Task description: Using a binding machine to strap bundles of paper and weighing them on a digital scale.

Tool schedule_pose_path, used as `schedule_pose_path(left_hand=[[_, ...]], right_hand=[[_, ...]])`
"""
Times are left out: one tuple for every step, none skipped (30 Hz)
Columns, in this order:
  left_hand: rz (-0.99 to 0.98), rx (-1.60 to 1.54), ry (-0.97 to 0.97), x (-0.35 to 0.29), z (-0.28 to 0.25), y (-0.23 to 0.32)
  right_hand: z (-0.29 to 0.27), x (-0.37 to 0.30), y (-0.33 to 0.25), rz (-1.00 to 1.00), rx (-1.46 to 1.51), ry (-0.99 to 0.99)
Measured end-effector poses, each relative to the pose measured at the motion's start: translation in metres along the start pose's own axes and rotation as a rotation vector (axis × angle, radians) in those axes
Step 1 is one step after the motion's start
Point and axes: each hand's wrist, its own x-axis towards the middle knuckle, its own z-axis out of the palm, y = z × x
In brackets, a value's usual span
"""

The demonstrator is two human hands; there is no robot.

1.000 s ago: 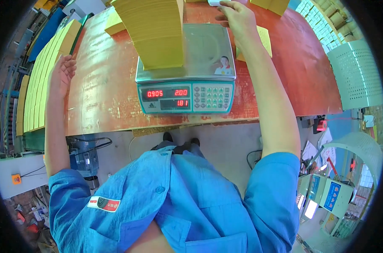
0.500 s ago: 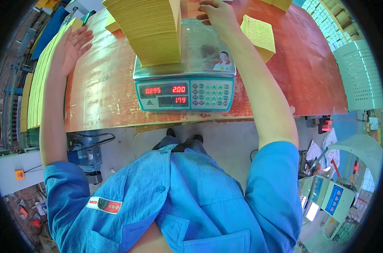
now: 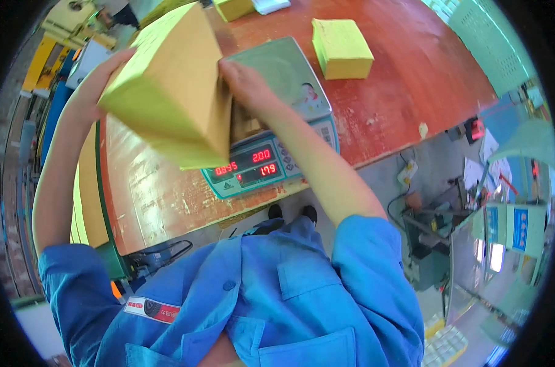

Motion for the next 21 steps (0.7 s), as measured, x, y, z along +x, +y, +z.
schedule_pose_path(left_hand=[[-0.026,-0.044,-0.012,-0.008,-0.006,-0.01],[-0.039,-0.031,-0.043,-0.017,-0.001,-0.014],[-0.025,-0.062,-0.023,-0.026,0.001,-0.016],[-0.005,-0.096,0.0,-0.028,0.0,-0.016],[-0.001,-0.094,-0.018,-0.022,-0.003,-0.016],[-0.025,-0.079,-0.028,-0.013,-0.007,-0.016],[-0.047,-0.058,-0.032,-0.008,-0.014,-0.015],[0.022,0.117,0.01,0.004,-0.025,-0.019],[-0.04,-0.08,-0.028,0.012,-0.043,-0.026],[0.0,-0.086,-0.063,0.008,-0.044,-0.026],[-0.012,-0.121,-0.043,0.012,-0.055,-0.031],[-0.003,-0.098,-0.07,0.016,-0.055,-0.036],[-0.007,-0.092,-0.097,0.015,-0.064,-0.04],[-0.011,-0.084,-0.103,0.007,-0.072,-0.043],[-0.007,-0.082,-0.13,0.001,-0.066,-0.046],[0.004,-0.118,-0.046,-0.001,-0.054,-0.051],[0.017,-0.153,0.05,-0.007,-0.048,-0.054],[0.025,-0.155,0.036,-0.007,-0.05,-0.062],[0.056,-0.238,-0.085,-0.011,-0.057,-0.073],[0.08,-0.321,-0.211,-0.011,-0.058,-0.084],[0.094,-0.324,-0.212,-0.014,-0.053,-0.096]], right_hand=[[0.009,-0.025,-0.019,0.012,-0.147,0.098],[0.012,-0.046,-0.021,-0.075,-0.182,0.198],[0.016,-0.065,-0.022,-0.165,-0.219,0.291],[0.02,-0.089,-0.024,-0.158,-0.133,0.375],[0.021,-0.113,-0.026,-0.159,-0.048,0.453],[0.025,-0.136,-0.023,-0.028,0.078,0.381],[0.032,-0.156,-0.016,0.096,0.211,0.305],[0.043,-0.165,-0.009,0.176,0.228,0.24],[0.059,-0.167,-0.001,0.254,0.248,0.176],[0.077,-0.164,0.018,0.341,0.618,0.138],[0.088,-0.156,0.034,0.407,0.986,0.093],[0.09,-0.149,0.035,0.432,1.031,0.046],[0.089,-0.148,0.031,0.459,1.085,-0.021],[0.086,-0.15,0.017,0.446,1.076,0.003],[0.084,-0.152,-0.003,0.49,1.052,0.015],[0.078,-0.153,-0.012,0.535,1.023,0.027],[0.072,-0.156,-0.014,0.526,1.012,0.039],[0.065,-0.161,-0.016,0.452,0.967,0.071],[0.058,-0.164,-0.019,0.376,0.923,0.079],[0.046,-0.168,-0.023,0.369,0.913,0.072],[0.031,-0.174,-0.028,0.349,0.809,0.1]])
